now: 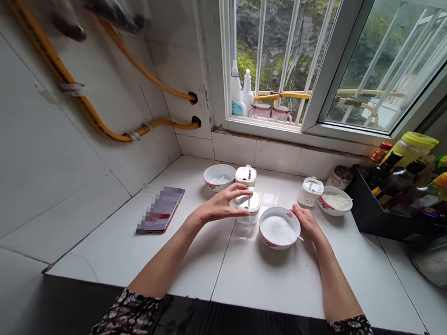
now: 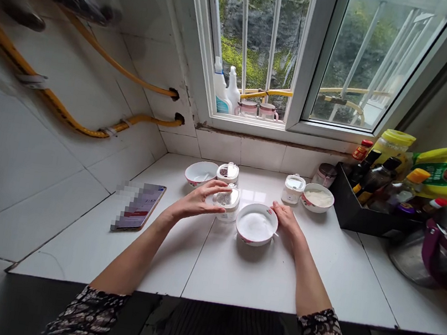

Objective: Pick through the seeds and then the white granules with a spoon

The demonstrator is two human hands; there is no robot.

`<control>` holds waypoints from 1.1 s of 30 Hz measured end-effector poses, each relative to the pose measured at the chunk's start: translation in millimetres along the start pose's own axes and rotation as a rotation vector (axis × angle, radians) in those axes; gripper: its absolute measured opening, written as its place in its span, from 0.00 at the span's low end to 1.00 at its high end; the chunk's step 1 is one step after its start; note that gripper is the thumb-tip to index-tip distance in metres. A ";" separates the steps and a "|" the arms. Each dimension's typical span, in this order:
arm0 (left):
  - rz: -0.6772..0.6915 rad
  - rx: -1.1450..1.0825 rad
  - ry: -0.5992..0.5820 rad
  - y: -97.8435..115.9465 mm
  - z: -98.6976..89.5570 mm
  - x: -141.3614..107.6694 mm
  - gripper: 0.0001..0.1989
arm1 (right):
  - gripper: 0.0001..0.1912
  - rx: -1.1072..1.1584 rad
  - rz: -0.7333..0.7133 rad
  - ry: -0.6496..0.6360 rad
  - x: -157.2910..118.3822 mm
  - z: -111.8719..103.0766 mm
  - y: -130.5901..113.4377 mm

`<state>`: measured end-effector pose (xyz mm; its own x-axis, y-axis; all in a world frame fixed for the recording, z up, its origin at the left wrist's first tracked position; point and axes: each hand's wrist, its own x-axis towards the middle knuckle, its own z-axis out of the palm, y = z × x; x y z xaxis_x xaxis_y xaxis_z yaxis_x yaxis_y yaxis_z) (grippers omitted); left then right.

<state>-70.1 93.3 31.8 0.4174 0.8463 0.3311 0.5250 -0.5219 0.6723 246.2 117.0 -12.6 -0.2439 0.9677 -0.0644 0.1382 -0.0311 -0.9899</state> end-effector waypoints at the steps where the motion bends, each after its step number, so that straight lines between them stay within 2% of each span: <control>1: 0.000 0.005 -0.006 0.5 -0.1 -1.3 0.28 | 0.31 -0.006 -0.002 -0.001 -0.1 0.2 -0.3; 5: 0.011 0.023 -0.019 2.6 0.3 -4.0 0.26 | 0.31 -0.030 -0.016 0.004 -1.2 1.5 -1.2; 9: -0.042 -0.006 -0.031 5.3 -2.4 -2.0 0.33 | 0.32 -0.042 -0.035 0.001 -2.8 3.0 -1.0; 14: -0.076 -0.017 -0.196 8.4 -18.0 4.8 0.26 | 0.34 -0.059 -0.036 -0.003 -3.1 4.2 -1.1; 18: -0.111 0.022 -0.276 11.4 -27.4 10.6 0.37 | 0.35 -0.063 -0.028 -0.007 -3.4 5.1 -3.2; 21: -0.087 0.142 -0.270 17.6 -24.1 15.3 0.40 | 0.34 -0.053 -0.033 -0.017 -4.8 5.7 -5.0; 24: -0.021 0.269 -0.249 26.9 -17.4 19.9 0.34 | 0.33 -0.057 -0.041 -0.013 -5.7 5.7 -5.5; 27: -0.013 0.347 -0.241 34.3 -15.8 23.0 0.27 | 0.33 -0.061 -0.043 -0.010 -4.1 5.5 -3.8; 33: -0.026 0.371 -0.271 34.7 -22.5 22.7 0.26 | 0.34 -0.048 -0.038 0.017 2.1 5.9 3.4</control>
<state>-59.1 96.8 77.6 0.5535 0.8270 0.0991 0.7471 -0.5455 0.3797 240.5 117.5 -16.8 -0.2333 0.9721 -0.0246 0.1748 0.0170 -0.9845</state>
